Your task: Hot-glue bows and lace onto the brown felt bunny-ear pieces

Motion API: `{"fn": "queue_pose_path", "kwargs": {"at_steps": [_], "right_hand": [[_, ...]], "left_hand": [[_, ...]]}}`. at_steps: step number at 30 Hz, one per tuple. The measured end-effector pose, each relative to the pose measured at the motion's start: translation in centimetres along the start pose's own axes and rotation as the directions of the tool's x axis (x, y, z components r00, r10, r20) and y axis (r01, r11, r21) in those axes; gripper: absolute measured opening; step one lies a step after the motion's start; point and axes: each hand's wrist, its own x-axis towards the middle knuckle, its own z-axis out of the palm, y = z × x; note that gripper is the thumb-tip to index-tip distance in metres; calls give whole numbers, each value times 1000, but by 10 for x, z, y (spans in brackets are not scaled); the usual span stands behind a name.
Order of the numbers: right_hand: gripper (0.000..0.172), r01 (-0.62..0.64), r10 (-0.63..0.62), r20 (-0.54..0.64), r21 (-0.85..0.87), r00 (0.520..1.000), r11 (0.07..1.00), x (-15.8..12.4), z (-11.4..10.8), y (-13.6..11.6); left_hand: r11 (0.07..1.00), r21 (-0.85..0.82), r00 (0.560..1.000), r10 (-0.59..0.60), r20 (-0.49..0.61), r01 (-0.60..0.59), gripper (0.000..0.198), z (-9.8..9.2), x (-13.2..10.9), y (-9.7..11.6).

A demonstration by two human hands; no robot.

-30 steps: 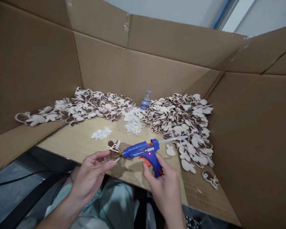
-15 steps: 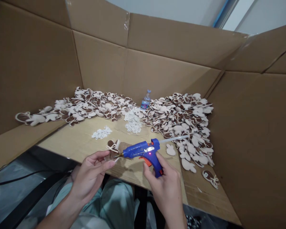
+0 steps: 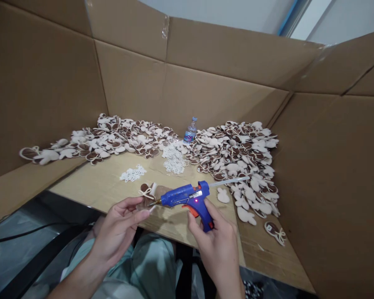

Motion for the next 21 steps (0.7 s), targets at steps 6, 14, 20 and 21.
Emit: {"fn": "queue_pose_path", "kwargs": {"at_steps": [6, 14, 20, 21], "right_hand": [[48, -5, 5, -7, -4, 1000, 1000, -1, -1, 0], [50, 15, -15, -13, -15, 1000, 1000, -1, -1, 4], [51, 20, -20, -16, -18, 1000, 1000, -3, -2, 4], [51, 19, -19, -17, -16, 1000, 1000, -3, -2, 4]], "left_hand": [[1000, 0, 1000, 0, -2, 0, 31, 1, -1, 1], [1000, -10, 1000, -5, 3, 5, 32, -3, 0, -1], [1000, -21, 1000, -9, 12, 9, 32, -1, 0, 1], [1000, -21, 1000, -9, 8, 9, 32, -1, 0, 1]]}}
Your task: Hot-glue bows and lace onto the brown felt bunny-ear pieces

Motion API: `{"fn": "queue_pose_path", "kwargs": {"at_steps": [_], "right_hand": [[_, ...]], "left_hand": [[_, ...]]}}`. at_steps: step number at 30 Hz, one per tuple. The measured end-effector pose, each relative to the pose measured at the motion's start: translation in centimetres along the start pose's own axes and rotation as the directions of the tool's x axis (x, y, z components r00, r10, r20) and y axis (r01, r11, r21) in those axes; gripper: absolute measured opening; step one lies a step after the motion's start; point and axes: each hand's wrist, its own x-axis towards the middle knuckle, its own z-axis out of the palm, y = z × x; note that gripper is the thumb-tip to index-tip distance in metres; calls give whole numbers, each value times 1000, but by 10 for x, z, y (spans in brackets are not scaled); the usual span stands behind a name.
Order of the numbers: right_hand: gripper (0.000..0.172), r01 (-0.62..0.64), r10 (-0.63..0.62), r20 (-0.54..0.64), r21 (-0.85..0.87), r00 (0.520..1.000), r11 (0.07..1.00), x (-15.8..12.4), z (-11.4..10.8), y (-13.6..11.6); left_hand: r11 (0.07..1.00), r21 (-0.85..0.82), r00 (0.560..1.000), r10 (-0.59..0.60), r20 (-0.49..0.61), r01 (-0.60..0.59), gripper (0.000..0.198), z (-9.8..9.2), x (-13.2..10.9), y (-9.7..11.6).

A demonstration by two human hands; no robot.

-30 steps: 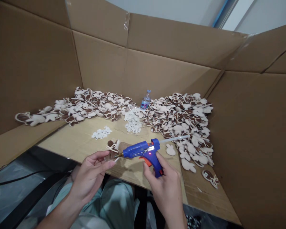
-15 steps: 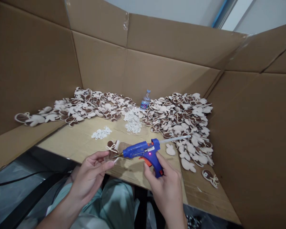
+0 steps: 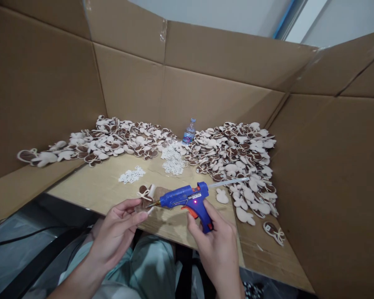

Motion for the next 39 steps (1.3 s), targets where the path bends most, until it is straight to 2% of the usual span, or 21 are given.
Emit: {"fn": "queue_pose_path", "kwargs": {"at_steps": [29, 32, 39], "right_hand": [[48, 58, -61, -59, -53, 996, 997, 1, -2, 2], [50, 16, -22, -80, -69, 997, 998, 4, -2, 5], [58, -182, 182, -42, 8, 982, 983, 6, -5, 3]], "left_hand": [[1000, 5, 1000, -17, -4, 17, 33, 1, 0, 1], [1000, -6, 1000, -12, -13, 11, 34, 0, 0, 1], [1000, -4, 999, 11, -43, -12, 35, 0, 0, 2]]}}
